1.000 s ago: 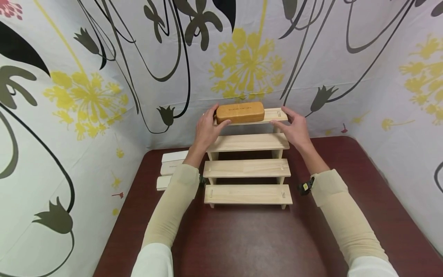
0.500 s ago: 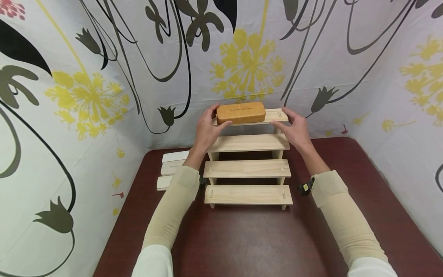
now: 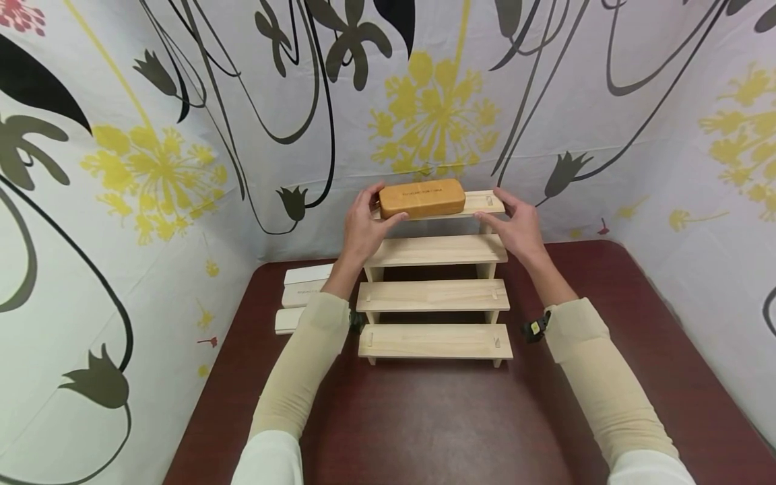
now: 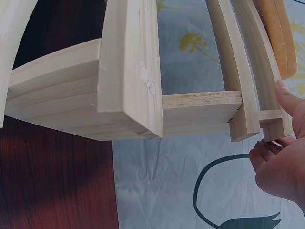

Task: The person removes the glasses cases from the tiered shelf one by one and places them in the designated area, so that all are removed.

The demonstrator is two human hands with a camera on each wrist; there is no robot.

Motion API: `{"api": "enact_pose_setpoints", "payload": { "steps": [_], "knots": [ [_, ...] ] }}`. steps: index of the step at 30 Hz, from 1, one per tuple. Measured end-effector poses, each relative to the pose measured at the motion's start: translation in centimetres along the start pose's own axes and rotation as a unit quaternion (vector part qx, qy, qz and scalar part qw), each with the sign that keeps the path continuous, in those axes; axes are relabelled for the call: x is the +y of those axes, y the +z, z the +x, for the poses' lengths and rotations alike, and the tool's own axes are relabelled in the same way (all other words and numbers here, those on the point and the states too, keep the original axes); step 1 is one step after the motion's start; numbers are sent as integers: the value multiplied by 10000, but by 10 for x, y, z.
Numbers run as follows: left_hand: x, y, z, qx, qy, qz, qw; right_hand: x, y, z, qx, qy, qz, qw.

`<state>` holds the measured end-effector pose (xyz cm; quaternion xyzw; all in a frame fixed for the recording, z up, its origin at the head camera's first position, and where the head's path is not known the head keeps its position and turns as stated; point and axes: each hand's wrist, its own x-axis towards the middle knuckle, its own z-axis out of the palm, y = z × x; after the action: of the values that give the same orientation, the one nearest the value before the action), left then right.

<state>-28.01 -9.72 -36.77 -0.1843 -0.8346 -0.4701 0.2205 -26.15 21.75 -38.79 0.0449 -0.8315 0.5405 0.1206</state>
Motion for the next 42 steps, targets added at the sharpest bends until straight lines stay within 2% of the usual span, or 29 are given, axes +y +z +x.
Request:
{"api": "enact_pose_setpoints", "payload": {
  "steps": [11, 20, 31, 38, 42],
  "knots": [
    [-1, 1, -1, 59, -33, -208, 9998, 3, 1, 2, -23, -44, 58, 10000],
    [1, -1, -4, -60, 18, -218, 9997, 5, 1, 3, 20, -68, 35, 10000],
    [5, -5, -9, -135, 6, -556, 9984, 4, 1, 2, 25, -47, 51, 10000],
    [9, -7, -14, -14, -23, -714, 9974, 2, 0, 2, 40, -54, 7, 10000],
    [14, -9, -18, 63, 61, -784, 9969, 2, -1, 2, 30, -48, -75, 10000]
  ]
}}
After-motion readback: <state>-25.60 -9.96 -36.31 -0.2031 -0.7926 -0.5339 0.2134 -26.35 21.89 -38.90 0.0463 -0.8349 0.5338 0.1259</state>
